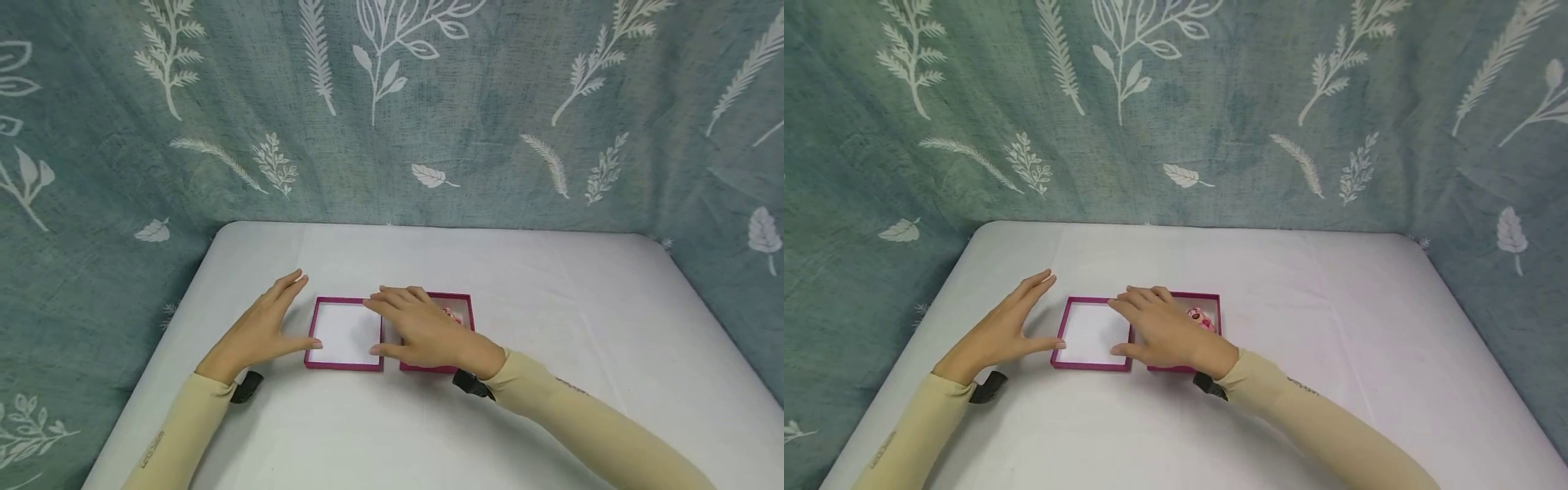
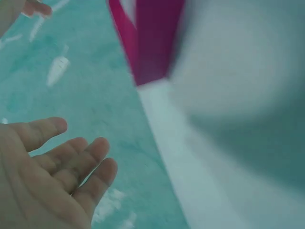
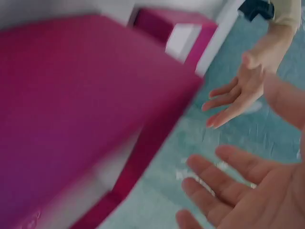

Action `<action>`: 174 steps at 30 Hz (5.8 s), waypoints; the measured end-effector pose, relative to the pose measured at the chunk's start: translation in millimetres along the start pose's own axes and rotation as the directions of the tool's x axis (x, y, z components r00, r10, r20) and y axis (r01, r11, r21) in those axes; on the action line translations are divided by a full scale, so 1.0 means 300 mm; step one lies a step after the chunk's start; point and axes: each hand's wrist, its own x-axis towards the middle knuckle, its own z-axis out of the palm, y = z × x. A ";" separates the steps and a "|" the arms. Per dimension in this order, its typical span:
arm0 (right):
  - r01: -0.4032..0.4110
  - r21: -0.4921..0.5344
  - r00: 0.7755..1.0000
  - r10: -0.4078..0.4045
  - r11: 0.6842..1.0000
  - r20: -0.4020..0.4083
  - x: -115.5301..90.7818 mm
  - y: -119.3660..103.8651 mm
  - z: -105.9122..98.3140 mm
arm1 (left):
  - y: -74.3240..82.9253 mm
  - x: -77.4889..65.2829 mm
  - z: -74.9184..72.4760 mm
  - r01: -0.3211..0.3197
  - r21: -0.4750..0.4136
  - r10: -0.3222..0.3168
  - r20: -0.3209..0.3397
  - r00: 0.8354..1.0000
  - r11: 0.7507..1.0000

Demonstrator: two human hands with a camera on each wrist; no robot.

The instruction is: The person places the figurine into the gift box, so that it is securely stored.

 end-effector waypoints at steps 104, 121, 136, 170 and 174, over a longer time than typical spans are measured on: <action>-0.303 -0.151 0.952 0.295 0.941 -0.078 0.045 -0.039 0.085 | -0.008 -0.015 0.019 -0.001 -0.190 0.021 0.103 0.994 0.982; -0.324 0.058 0.920 0.329 0.944 -0.214 -0.068 0.017 -0.003 | 0.084 0.047 0.038 -0.147 -0.450 0.137 -0.055 0.989 0.881; -0.423 0.328 0.853 0.493 0.844 -0.169 -0.210 0.114 -0.058 | 0.223 0.181 0.114 -0.208 -0.511 0.185 -0.097 0.978 0.834; -0.372 0.398 0.854 0.478 0.838 -0.208 -0.279 0.182 -0.082 | 0.291 0.233 0.147 -0.232 -0.540 0.235 -0.063 0.970 0.809; -0.275 0.471 0.862 0.432 0.838 -0.265 -0.288 0.183 -0.089 | 0.294 0.227 0.133 -0.252 -0.540 0.226 -0.115 0.967 0.803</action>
